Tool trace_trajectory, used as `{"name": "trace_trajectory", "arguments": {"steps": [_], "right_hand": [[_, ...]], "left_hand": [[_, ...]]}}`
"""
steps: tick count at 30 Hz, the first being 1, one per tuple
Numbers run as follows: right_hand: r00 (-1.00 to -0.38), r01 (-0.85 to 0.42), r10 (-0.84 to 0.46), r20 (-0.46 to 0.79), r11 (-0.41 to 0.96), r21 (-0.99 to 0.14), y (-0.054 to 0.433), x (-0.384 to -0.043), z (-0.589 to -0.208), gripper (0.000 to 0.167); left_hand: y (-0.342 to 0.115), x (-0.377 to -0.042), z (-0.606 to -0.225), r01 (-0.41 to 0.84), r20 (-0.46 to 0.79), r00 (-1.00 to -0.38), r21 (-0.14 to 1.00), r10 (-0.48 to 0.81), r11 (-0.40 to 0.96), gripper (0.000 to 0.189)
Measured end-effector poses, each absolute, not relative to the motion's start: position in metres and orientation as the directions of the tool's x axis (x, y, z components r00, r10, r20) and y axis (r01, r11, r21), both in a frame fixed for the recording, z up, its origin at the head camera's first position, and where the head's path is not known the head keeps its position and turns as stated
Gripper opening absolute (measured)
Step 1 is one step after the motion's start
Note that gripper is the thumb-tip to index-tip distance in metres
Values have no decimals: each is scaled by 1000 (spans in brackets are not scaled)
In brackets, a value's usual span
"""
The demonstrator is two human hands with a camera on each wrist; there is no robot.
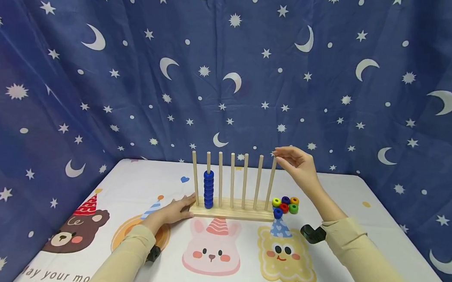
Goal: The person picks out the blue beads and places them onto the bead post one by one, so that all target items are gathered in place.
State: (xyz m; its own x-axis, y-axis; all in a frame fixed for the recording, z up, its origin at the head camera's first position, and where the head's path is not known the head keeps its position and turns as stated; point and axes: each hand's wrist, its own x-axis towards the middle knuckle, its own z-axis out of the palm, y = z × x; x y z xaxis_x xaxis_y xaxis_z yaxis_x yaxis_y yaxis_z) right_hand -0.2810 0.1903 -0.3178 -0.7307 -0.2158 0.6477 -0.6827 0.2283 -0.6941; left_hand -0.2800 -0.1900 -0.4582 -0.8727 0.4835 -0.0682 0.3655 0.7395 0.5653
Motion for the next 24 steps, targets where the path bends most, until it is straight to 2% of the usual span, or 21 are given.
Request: {"name": "trace_trajectory", "arguments": {"steps": [8,17,24], "right_hand": [[-758,-652,-215,615,269,-709,208,-273,-330,25],[-802,-597,-299,516,380,-707,229,-274,-357,25],[-815,-579,-366,449,475,-663,240,-277,-371,29]], "left_hand": [[-191,-281,-460,365,-68,-874,564,482,741,64],[-189,-278,-462,346,-85,-878,564,470,749,62],[-189,-279,-458,365,-67,-873,566,483,739,64]]}}
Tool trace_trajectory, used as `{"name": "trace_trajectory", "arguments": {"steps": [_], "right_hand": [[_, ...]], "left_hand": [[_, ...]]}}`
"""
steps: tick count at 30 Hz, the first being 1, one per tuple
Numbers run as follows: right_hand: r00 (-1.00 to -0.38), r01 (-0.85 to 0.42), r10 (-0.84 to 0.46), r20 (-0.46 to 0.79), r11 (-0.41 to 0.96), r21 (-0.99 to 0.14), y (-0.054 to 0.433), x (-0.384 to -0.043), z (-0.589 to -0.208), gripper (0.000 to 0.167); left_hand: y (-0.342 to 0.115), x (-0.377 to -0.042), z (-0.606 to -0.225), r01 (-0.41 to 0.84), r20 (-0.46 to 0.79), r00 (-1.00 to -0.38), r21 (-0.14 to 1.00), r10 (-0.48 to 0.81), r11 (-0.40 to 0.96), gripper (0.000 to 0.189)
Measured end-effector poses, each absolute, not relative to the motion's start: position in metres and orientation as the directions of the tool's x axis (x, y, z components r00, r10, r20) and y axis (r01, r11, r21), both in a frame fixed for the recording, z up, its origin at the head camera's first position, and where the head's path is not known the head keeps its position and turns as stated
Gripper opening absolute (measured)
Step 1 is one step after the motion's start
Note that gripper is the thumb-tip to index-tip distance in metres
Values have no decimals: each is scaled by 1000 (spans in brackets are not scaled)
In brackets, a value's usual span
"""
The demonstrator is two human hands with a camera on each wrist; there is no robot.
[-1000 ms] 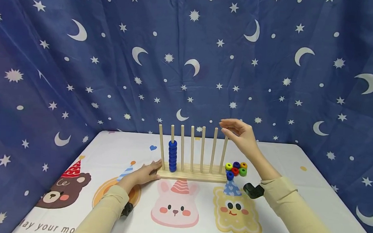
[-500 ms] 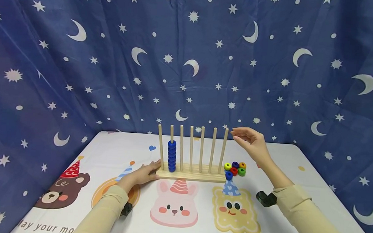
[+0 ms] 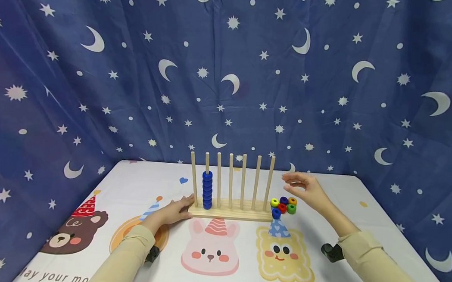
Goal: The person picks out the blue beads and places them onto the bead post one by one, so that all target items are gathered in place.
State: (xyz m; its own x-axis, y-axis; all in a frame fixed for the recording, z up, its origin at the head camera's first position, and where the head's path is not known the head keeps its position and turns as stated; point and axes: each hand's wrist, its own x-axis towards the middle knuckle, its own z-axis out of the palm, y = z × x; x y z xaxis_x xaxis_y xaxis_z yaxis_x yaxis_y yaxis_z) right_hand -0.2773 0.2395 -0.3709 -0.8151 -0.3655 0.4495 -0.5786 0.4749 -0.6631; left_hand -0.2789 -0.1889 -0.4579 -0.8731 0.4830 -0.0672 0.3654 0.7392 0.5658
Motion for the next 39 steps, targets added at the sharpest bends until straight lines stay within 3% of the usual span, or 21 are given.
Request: {"name": "trace_trajectory", "arguments": {"steps": [18,26,33,39], "right_hand": [[-846,-485,-481,228,521,-702,249,-287,-404,42],[-791,-515,-597,135,532,-672,251,-291,-415,39],[-801,-479,-594,74,561,-675,252,-288,-421,35],[-764,-514,-641,77,531,-673,251,-286,-432,30]], "left_hand": [[-193,-282,-455,378,-51,-872,560,487,737,64],[-192,-280,-457,357,-64,-881,561,469,747,63],[-190,-277,-457,352,-71,-882,556,465,753,63],[-190,-277,-459,354,-75,-880,554,468,754,63]]}}
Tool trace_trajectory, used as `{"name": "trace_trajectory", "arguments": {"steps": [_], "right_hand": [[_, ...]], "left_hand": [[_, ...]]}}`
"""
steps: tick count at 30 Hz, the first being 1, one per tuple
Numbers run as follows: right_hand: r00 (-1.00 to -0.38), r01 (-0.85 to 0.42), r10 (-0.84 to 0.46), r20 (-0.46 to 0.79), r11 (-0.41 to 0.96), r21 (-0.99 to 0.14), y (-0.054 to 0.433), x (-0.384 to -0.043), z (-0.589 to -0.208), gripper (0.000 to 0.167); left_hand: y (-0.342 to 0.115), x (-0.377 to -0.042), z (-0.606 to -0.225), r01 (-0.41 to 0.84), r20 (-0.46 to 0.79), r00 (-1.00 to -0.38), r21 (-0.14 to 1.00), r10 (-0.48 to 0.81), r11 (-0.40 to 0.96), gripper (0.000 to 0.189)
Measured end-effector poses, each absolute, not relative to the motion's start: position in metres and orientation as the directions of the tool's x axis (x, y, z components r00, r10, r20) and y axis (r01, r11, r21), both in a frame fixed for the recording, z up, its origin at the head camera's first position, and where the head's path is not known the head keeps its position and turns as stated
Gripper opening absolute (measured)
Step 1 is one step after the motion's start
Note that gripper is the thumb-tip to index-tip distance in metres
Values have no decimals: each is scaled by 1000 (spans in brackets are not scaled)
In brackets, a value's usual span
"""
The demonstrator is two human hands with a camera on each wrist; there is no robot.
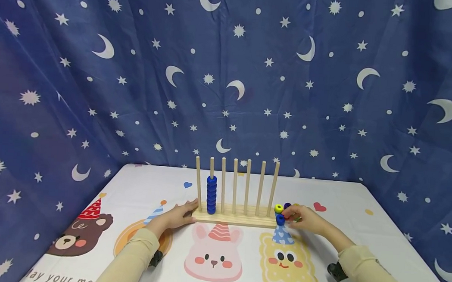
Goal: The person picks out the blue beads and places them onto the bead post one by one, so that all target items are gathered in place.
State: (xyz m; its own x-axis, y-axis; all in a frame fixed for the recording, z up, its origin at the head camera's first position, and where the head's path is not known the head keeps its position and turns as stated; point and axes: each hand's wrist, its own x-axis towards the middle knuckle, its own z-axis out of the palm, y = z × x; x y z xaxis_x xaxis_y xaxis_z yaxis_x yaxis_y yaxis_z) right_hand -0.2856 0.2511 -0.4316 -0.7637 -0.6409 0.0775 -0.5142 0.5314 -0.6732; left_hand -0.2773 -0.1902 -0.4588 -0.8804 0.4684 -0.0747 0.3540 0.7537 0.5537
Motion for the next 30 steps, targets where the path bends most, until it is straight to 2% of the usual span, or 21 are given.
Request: {"name": "trace_trajectory", "arguments": {"steps": [11,20,30], "right_hand": [[-800,-522,-595,75,629,-576,243,-289,-438,30],[-867,-423,-499,10,724,-544,236,-289,-445,37],[-914,-345,-405,-9,791,-505,224,-288,-447,34]], "left_hand": [[-191,-281,-460,351,-76,-883,546,463,760,62],[-189,-280,-458,350,-86,-879,550,468,758,61],[-188,-277,-457,356,-82,-877,550,473,755,62]]}}
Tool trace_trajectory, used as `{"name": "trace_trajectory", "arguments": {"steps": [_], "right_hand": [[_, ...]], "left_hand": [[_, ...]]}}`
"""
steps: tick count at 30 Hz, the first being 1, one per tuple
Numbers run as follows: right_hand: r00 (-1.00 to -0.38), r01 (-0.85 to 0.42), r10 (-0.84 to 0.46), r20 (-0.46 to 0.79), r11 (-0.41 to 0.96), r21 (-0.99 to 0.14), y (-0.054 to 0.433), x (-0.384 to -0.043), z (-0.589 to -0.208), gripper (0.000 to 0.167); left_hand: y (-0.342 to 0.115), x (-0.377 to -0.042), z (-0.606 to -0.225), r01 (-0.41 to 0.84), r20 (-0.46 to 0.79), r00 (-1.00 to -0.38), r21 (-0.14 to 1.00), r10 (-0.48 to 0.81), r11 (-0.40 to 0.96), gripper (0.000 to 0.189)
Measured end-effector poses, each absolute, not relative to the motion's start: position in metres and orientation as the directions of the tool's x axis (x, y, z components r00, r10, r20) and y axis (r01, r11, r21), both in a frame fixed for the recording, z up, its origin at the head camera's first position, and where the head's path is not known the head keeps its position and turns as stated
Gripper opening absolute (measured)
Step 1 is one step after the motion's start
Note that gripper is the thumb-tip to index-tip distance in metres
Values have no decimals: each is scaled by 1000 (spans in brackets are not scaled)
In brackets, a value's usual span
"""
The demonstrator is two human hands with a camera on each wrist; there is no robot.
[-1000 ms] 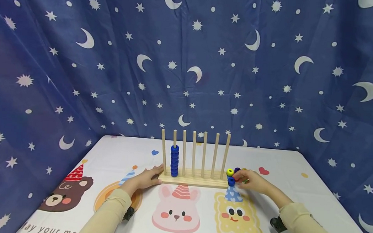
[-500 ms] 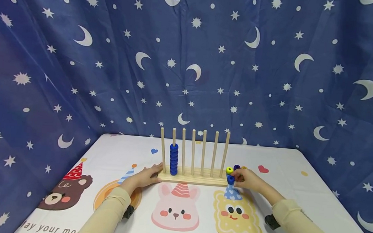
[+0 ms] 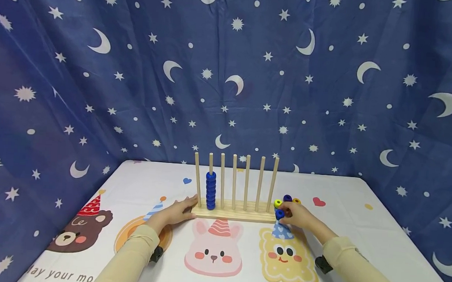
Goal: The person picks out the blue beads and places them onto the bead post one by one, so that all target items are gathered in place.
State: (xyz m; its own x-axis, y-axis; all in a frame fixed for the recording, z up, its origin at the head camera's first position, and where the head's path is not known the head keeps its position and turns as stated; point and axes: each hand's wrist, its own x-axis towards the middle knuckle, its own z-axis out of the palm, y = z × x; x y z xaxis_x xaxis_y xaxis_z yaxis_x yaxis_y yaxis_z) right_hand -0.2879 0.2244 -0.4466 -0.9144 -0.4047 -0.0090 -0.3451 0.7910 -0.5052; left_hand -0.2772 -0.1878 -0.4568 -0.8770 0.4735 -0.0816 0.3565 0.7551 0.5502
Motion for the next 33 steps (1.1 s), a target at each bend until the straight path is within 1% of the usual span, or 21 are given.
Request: {"name": "trace_trajectory", "arguments": {"steps": [7,11,18,21,27,33], "right_hand": [[-896,-403,-444,31,779,-480,224,-290,-447,26],[-894,-392,-448,11,769,-505,227,-292,-445,25],[-837,-463,-548,4,703,-540,234,-288,-438,25],[-833,-456,-553,1,686,-567,237,-284,-437,24],[-840,-418,-543,-20,670,-614,240,-280,-438,27],[-841,-412,-540,-39,685,-601,241,-279,-436,27]], "left_hand": [[-191,-276,-458,349,-83,-882,547,464,760,63],[-193,-276,-458,348,-81,-881,556,466,754,63],[-193,-277,-460,343,-96,-875,566,474,749,64],[-193,-277,-460,341,-109,-870,572,481,746,65],[-192,-280,-457,339,-113,-870,569,480,749,65],[-190,-280,-456,339,-111,-869,578,482,743,64]]}}
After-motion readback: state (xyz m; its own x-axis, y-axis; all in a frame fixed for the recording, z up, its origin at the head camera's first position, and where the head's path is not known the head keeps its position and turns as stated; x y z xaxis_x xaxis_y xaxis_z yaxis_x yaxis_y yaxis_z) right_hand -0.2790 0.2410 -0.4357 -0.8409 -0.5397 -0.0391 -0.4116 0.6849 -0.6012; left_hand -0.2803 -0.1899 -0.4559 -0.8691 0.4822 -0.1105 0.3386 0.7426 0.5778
